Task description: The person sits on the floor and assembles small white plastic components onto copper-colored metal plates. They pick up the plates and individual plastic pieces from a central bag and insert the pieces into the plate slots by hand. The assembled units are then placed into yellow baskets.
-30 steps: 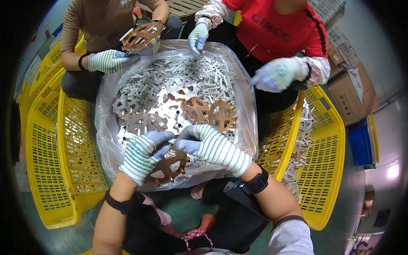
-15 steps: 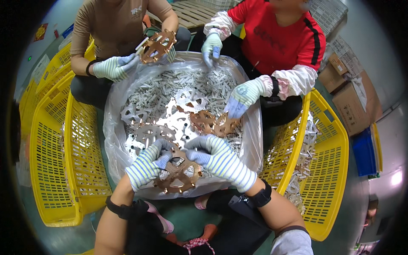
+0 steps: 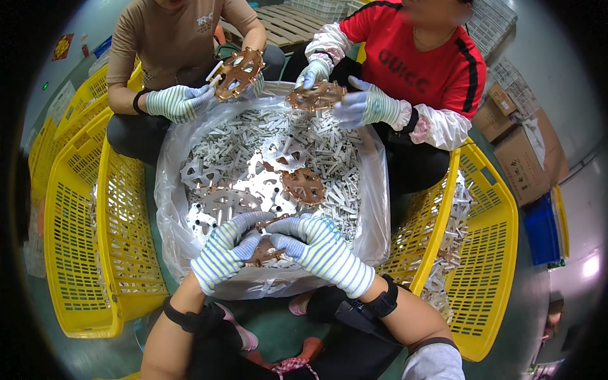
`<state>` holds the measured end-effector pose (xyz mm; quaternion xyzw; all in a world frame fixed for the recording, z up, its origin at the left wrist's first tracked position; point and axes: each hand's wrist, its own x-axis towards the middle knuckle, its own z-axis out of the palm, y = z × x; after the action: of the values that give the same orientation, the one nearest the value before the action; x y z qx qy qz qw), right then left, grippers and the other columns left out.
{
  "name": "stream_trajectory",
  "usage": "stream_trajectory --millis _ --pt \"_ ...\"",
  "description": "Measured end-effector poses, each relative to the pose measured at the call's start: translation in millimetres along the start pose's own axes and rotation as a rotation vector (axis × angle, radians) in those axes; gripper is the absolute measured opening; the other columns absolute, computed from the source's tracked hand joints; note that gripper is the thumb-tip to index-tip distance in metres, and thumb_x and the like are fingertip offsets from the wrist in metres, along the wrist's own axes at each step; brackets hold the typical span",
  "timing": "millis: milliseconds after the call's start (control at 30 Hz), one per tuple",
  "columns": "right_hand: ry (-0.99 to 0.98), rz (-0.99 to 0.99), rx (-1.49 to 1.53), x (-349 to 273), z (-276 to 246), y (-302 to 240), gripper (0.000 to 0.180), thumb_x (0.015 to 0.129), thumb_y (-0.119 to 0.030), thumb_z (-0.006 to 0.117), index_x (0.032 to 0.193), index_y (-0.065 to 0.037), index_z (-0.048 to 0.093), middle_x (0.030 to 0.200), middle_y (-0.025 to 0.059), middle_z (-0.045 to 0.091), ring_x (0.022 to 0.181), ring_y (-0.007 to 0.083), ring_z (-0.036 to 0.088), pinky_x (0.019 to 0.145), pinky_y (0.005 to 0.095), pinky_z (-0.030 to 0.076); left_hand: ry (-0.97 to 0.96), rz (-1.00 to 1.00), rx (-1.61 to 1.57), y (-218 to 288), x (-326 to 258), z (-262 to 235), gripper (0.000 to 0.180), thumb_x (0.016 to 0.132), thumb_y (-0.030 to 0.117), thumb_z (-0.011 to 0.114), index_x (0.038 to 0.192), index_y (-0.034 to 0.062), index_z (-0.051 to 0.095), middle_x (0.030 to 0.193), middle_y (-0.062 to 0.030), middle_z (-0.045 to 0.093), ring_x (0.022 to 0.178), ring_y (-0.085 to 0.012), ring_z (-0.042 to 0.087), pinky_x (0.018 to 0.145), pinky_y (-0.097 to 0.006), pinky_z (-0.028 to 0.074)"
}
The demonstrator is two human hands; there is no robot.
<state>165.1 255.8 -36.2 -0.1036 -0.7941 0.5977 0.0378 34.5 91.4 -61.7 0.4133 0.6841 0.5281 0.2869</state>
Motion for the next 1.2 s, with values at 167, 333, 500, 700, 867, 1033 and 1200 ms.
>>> stream_trajectory --millis 167,333,500,700,867,1033,1200 --pt "-0.032 -0.057 -0.049 1 1 7 0.027 0.092 -0.017 0.063 0.112 0.002 0.066 0.095 0.0109 0.071 0.086 0.0145 0.066 0.077 0.0291 0.052 0.010 0.083 0.025 6 1 3 0.043 0.084 0.010 0.060 0.126 0.0028 0.059 0.109 -0.0116 0.066 0.099 -0.0173 0.062 0.089 -0.031 0.049" --pt "-0.042 -0.087 0.002 -1 1 14 0.027 0.094 -0.020 0.058 0.110 0.000 0.066 0.095 0.0121 0.070 0.085 0.0199 0.066 0.078 0.0321 0.050 0.114 0.107 0.037 8 -2 12 0.041 0.080 0.016 0.072 0.118 0.0024 0.064 0.102 -0.0117 0.067 0.092 -0.0189 0.065 0.082 -0.032 0.051" --pt "-0.017 -0.094 -0.069 2 6 11 0.027 0.093 -0.025 0.058 0.105 -0.003 0.067 0.087 0.0139 0.068 0.080 0.0286 0.064 0.075 0.0366 0.049 0.157 0.178 0.148 8 0 11 0.035 0.080 0.017 0.075 0.111 0.0019 0.068 0.095 -0.0096 0.069 0.088 -0.0175 0.066 0.079 -0.030 0.051" --pt "0.177 -0.211 -0.478 0 -12 -12 0.035 0.085 -0.036 0.068 0.103 -0.006 0.069 0.077 0.0146 0.064 0.074 0.0313 0.061 0.069 0.0396 0.047 0.136 -0.105 -0.137 4 3 7 0.030 0.089 0.018 0.067 0.112 -0.0011 0.066 0.092 -0.0078 0.070 0.083 -0.0123 0.064 0.077 -0.027 0.052" --pt "0.141 -0.406 -0.990 8 -15 -14 0.053 0.075 -0.053 0.070 0.106 -0.009 0.068 0.077 0.0144 0.063 0.069 0.0311 0.060 0.061 0.0429 0.045 0.069 -0.217 -0.294 -4 4 3 0.033 0.091 0.023 0.066 0.113 -0.0011 0.066 0.092 -0.0074 0.070 0.084 -0.0117 0.064 0.078 -0.027 0.051" --pt "0.020 -0.308 -0.974 7 -16 -4 0.042 0.081 -0.046 0.065 0.101 -0.009 0.068 0.072 0.0132 0.059 0.069 0.0305 0.059 0.062 0.0440 0.045 0.009 -0.189 -0.253 -1 1 2 0.035 0.092 0.025 0.066 0.113 -0.0016 0.066 0.097 -0.0071 0.070 0.087 -0.0120 0.063 0.080 -0.028 0.051" --pt "0.040 -0.294 -0.877 7 -16 0 0.043 0.083 -0.047 0.063 0.102 -0.008 0.068 0.072 0.0141 0.059 0.071 0.0310 0.060 0.064 0.0435 0.046 0.003 -0.163 -0.314 5 -2 1 0.038 0.094 0.029 0.060 0.115 -0.0022 0.066 0.091 -0.0061 0.067 0.082 -0.0120 0.060 0.079 -0.027 0.049"
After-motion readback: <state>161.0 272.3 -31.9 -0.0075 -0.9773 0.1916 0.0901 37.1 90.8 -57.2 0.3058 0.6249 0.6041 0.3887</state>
